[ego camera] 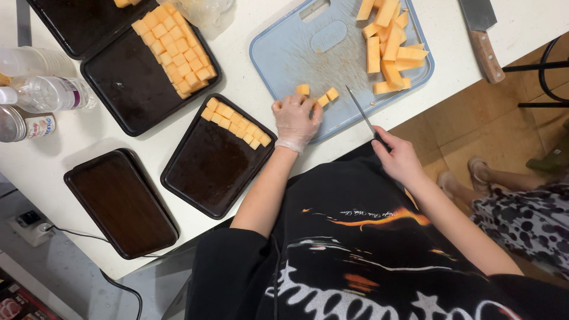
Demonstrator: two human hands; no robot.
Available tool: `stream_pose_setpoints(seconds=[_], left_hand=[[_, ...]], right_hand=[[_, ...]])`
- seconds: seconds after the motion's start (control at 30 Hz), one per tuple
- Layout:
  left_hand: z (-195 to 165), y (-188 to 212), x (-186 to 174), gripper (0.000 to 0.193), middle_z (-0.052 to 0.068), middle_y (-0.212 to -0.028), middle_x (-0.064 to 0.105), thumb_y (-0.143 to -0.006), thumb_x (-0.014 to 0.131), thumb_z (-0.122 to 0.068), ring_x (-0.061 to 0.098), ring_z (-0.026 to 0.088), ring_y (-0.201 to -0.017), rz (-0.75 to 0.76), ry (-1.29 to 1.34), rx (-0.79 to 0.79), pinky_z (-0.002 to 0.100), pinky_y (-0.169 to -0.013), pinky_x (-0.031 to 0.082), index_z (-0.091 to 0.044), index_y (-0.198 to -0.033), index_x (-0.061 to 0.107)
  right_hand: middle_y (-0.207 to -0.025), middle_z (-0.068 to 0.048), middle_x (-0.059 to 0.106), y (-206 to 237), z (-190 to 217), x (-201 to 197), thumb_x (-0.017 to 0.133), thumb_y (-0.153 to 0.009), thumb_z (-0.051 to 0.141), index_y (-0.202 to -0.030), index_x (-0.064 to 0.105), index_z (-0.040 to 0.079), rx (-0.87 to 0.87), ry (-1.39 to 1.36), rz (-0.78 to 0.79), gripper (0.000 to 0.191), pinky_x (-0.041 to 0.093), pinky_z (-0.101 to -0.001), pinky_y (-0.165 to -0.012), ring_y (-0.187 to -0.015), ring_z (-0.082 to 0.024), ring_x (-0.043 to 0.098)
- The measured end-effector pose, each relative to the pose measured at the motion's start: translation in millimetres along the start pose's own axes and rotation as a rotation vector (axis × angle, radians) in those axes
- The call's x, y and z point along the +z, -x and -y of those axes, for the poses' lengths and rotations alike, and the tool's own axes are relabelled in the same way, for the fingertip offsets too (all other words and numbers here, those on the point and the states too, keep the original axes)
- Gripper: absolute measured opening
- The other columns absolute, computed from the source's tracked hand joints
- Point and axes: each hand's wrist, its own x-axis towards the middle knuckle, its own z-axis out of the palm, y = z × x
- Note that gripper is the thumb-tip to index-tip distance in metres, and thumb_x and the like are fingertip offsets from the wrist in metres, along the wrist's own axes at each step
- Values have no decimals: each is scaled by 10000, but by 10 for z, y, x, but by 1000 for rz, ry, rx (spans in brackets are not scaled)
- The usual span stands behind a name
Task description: The person cuts melon sticks into small cubes on a cutting board with a knife and arranges the cubes in rows on black trays. They continue cutting and placing cubes, then put leftover cubes into a plastic bag and set a container on the table.
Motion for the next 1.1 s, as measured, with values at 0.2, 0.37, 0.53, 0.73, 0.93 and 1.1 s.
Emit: stream_pose_setpoints(seconds=[0.2, 0.37, 0.53, 0.73, 0.93, 1.1], left_hand=[[-42, -44, -71, 250, 46, -919, 649, -842, 736, -340, 618, 259, -874, -117, 60, 62, 421, -773, 404, -139, -988, 711], [-151, -100, -48, 264, 42, -889, 660, -849, 728, -320, 644, 270, -859, -101, 156, 72, 413, -741, 425, -136, -1037, 715], [-76, -136, -2, 187, 42, -916, 688, -920, 724, -321, 670, 286, -877, 32, 189, -21, 437, -755, 478, -190, -1052, 744], [-4, -28, -80, 292, 43, -958, 676, -862, 770, -359, 649, 286, -882, -50, 143, -1, 437, -768, 482, -170, -1079, 722], [-23, 12, -23, 418, 22, -994, 659, -776, 812, -401, 631, 254, -909, -11, 71, -14, 414, -797, 435, -179, -1116, 711], [44, 27, 65, 378, 12, -984, 652, -799, 815, -359, 639, 238, -925, -41, 50, 8, 405, -812, 436, -200, -1127, 715]], right_hand=[[-826, -201, 696, -4, -35, -14, 648, -975, 243, -1415, 625, 103, 44, -7, -2, 462, 502, -341, -624, -601, -206, 573], [-959, -197, 727, 22, -61, -24, 644, -982, 243, -1403, 619, 90, -55, -32, -21, 449, 519, -313, -665, -662, -161, 631], [-925, -196, 729, 45, -35, -20, 636, -990, 240, -1411, 611, 88, -37, -53, 13, 449, 518, -317, -669, -673, -179, 620], [-876, -189, 708, 47, 21, 22, 633, -989, 236, -1407, 612, 92, -65, -48, 43, 443, 516, -312, -664, -656, -168, 620], [-845, -188, 716, 33, 64, 101, 637, -991, 236, -1416, 619, 118, -16, -39, 84, 442, 517, -322, -680, -670, -189, 616], [-915, -176, 717, -20, -13, 143, 642, -1008, 224, -1415, 620, 81, -130, -59, 23, 432, 525, -310, -719, -753, -160, 655]])
